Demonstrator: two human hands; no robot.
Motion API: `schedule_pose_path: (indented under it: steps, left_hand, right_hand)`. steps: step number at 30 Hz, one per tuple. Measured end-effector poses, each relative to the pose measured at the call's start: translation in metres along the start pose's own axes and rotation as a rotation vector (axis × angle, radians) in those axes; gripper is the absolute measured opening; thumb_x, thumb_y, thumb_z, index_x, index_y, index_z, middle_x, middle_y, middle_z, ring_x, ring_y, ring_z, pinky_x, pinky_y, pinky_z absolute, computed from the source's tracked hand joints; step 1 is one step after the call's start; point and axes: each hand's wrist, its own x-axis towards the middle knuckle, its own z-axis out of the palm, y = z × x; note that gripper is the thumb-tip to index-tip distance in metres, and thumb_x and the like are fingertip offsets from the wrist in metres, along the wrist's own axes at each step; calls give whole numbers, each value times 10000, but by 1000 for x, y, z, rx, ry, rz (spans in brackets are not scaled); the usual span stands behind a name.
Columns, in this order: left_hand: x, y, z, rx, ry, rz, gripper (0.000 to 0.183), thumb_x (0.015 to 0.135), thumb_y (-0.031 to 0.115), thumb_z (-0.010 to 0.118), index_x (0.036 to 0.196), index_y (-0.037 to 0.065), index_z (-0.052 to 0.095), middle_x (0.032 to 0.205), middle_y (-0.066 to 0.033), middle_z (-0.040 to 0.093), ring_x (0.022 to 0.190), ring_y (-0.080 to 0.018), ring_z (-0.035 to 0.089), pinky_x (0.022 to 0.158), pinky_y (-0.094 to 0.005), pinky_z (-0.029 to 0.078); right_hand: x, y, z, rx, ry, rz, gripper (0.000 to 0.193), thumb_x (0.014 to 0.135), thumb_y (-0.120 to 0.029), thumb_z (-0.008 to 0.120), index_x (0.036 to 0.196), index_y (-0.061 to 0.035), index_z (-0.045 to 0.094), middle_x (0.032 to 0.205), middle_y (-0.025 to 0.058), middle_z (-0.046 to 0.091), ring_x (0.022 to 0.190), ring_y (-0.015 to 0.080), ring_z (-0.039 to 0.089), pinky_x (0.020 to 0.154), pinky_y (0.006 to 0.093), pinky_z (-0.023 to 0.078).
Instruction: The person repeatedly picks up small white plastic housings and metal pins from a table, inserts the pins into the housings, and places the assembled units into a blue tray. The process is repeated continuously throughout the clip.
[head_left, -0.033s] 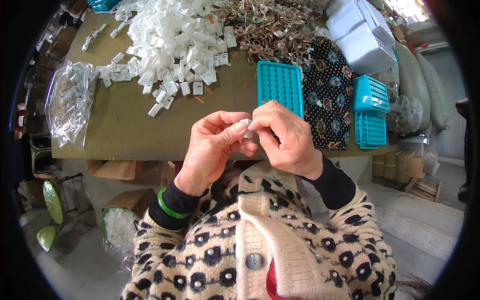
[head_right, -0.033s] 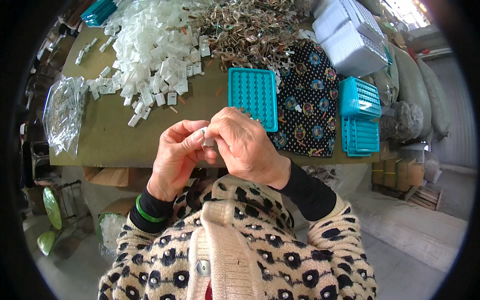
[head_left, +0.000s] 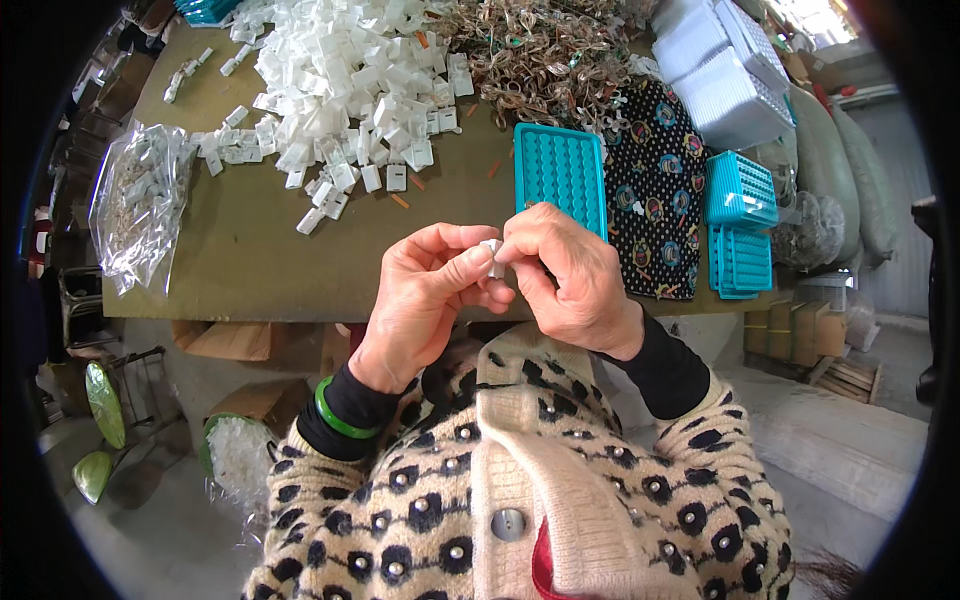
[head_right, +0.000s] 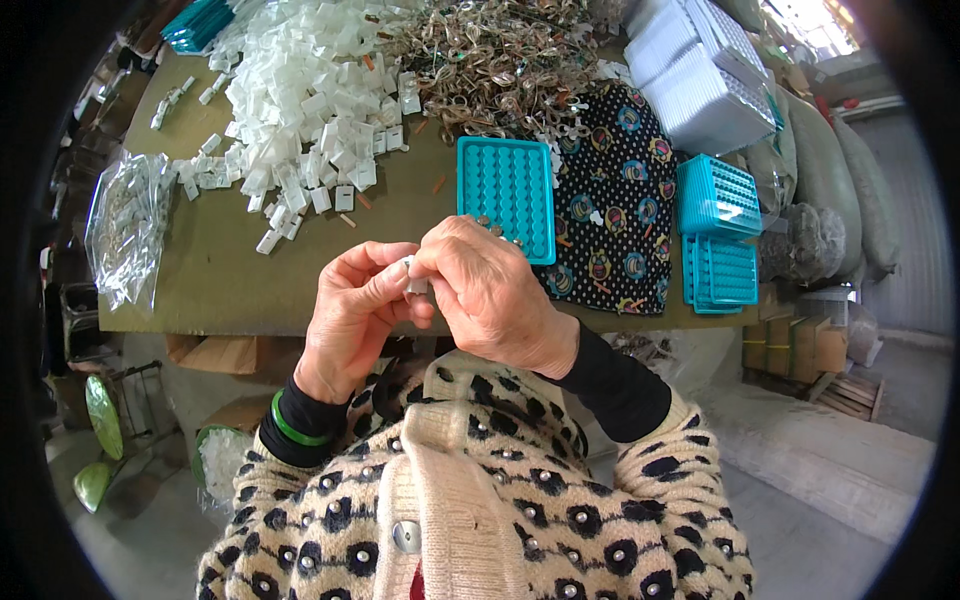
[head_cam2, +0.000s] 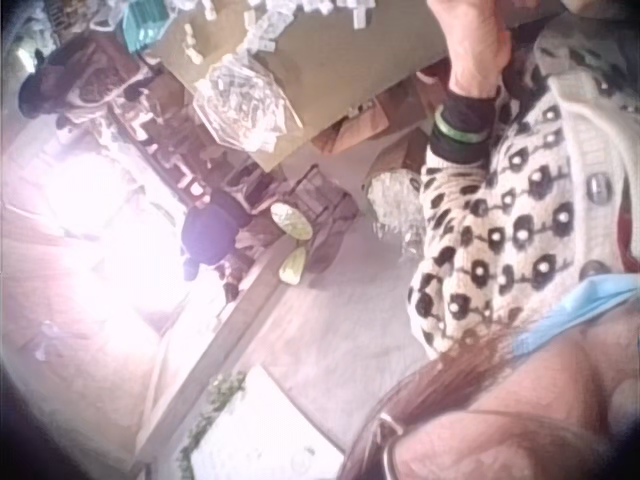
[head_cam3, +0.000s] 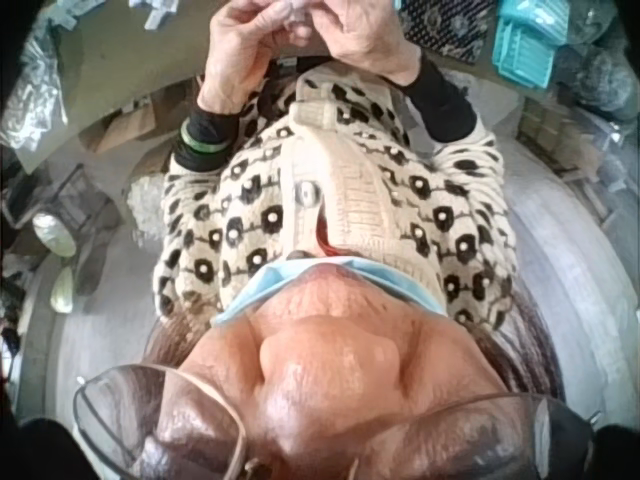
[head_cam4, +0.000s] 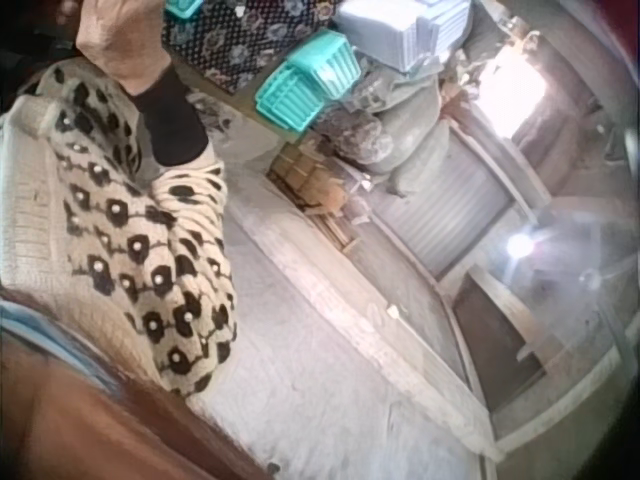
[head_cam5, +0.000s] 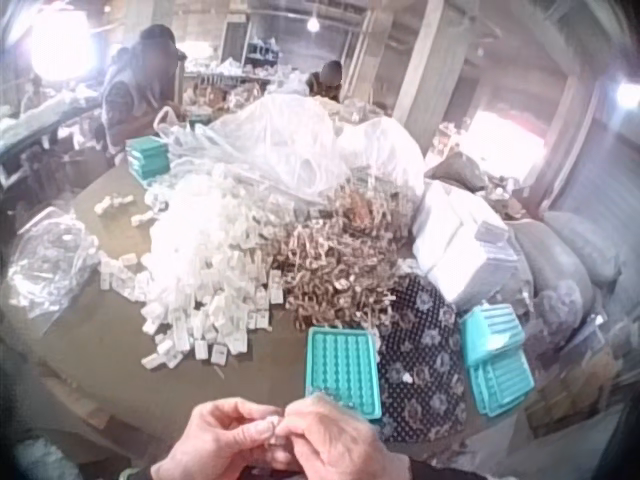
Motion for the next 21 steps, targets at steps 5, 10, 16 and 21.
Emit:
schedule_pose_path:
  steps: [5,10,16,21]
  left_hand:
    - [0,-1,-2,34,24,35,151,921,45,658,1052,-27,638,902,-117,690,718,-197,698,641,-321,601]
    - [1,-1,-4,18,39,37,153,918,38,659,1050,-34,634,892,-120,691,713,-200,698,639,-321,601]
    - [1,-6,0,141,58,91,136,910,22,662,1031,-38,642,911,-121,697,708,-182,688,636,-298,588]
    - [1,-3,0,127,77,63,119,909,11,656,1018,-33,645,915,-122,698,717,-195,689,637,-314,585]
  right_hand:
    - [2,0,7,47,16,43,259,719,153,575,895,-32,535,807,101,563,711,278,585,624,352,473]
    - [2,2,1,54,-6,132,203,737,119,574,872,-22,519,802,113,541,682,291,570,581,361,463]
    - [2,7,-1,-80,-81,35,200,737,122,593,871,-13,529,815,114,568,685,259,583,594,322,482]
    - [5,12,-11,87,-159,130,175,737,98,585,855,-8,512,811,124,536,698,302,568,604,369,474]
